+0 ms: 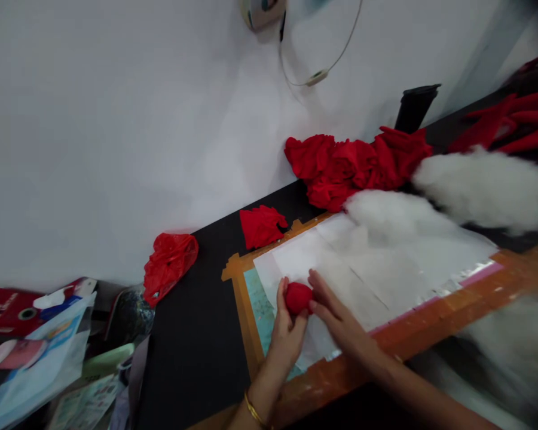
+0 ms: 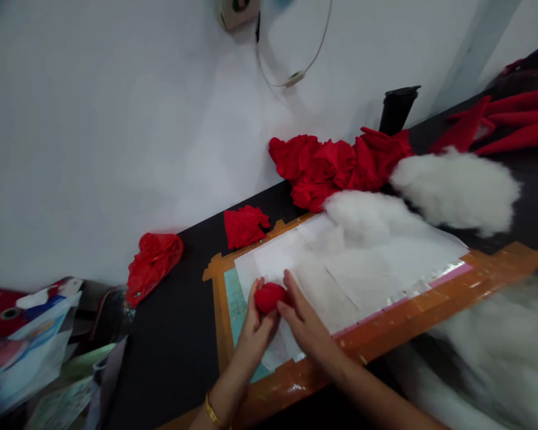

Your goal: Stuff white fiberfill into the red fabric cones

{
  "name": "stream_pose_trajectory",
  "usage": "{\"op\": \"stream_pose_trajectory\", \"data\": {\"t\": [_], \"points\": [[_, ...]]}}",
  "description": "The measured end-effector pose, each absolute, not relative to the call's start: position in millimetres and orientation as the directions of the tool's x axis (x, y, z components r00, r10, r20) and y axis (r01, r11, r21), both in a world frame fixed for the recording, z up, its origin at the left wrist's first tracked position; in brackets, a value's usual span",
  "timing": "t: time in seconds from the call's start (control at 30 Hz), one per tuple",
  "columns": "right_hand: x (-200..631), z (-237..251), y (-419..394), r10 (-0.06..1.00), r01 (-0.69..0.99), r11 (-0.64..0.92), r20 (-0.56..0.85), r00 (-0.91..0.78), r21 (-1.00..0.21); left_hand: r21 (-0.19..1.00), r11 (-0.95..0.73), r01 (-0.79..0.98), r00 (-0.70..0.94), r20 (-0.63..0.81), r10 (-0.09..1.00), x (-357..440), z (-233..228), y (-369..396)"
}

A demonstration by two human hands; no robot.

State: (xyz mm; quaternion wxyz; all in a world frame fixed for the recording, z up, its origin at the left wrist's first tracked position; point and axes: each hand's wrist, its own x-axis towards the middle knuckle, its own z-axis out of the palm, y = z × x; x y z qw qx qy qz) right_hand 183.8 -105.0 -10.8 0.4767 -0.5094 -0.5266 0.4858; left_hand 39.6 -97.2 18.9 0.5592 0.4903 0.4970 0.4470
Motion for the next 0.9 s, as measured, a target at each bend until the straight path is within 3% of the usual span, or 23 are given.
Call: {"op": "stream_pose_trajectory", "data": {"t": [0.2,0.27,0.37,0.43,0.57,0.63,0.7,0.77,0.83,0.9], "points": [[190.0,-6.8,-98.7,1.0,0.069,0.004,0.004,0.006,-0.998,0.989,0.132,0.072,0.113,-0.139,0.984,22.3,17.1,-97.3],[210.0,4.4,-95.6,0.992,0.175,0.128,0.128,-0.009,-0.976,0.992,0.089,0.092,0.075,-0.096,0.993,2.9,19.9,-94.4],[218.6,20.4,-95.0,0.929,0.375,0.365,0.359,-0.088,-0.852,0.992,0.07,0.101,-0.014,-0.069,0.997,-18.9,22.6,-87.8],[206.7,27.9,-93.4,0.897,0.475,0.435,0.412,-0.159,-0.765,0.993,0.075,0.087,-0.051,-0.07,0.996,-22.1,22.8,-83.0],[183.3,33.0,-79.5,0.941,0.581,0.334,0.231,-0.246,-0.742,0.986,0.123,0.108,-0.044,-0.119,0.992,-12.1,24.3,-80.4],[191.1,35.5,-73.7,0.978,0.479,0.19,0.12,-0.172,-0.857,0.978,0.169,0.12,-0.036,-0.166,0.985,-10.5,24.9,-83.0],[216.0,41.2,-72.3,0.998,0.233,0.012,-0.004,-0.065,-0.972,0.972,0.206,0.113,-0.06,-0.2,0.978,-15.2,23.8,-85.2],[257.3,51.3,-72.7,0.991,-0.042,-0.128,-0.13,0.027,-0.991,0.967,0.236,0.101,-0.11,-0.224,0.968,-24.4,21.7,-85.4],[313.7,67.8,-70.3,0.959,-0.2,-0.153,-0.194,0.207,-0.968,0.959,0.264,0.101,-0.156,-0.247,0.956,-33.7,21.3,-83.6],[381.3,93.2,-61.1,0.884,-0.281,-0.044,-0.168,0.436,-0.959,0.952,0.287,0.109,-0.186,-0.264,0.946,-38.4,24.4,-81.6]]}}
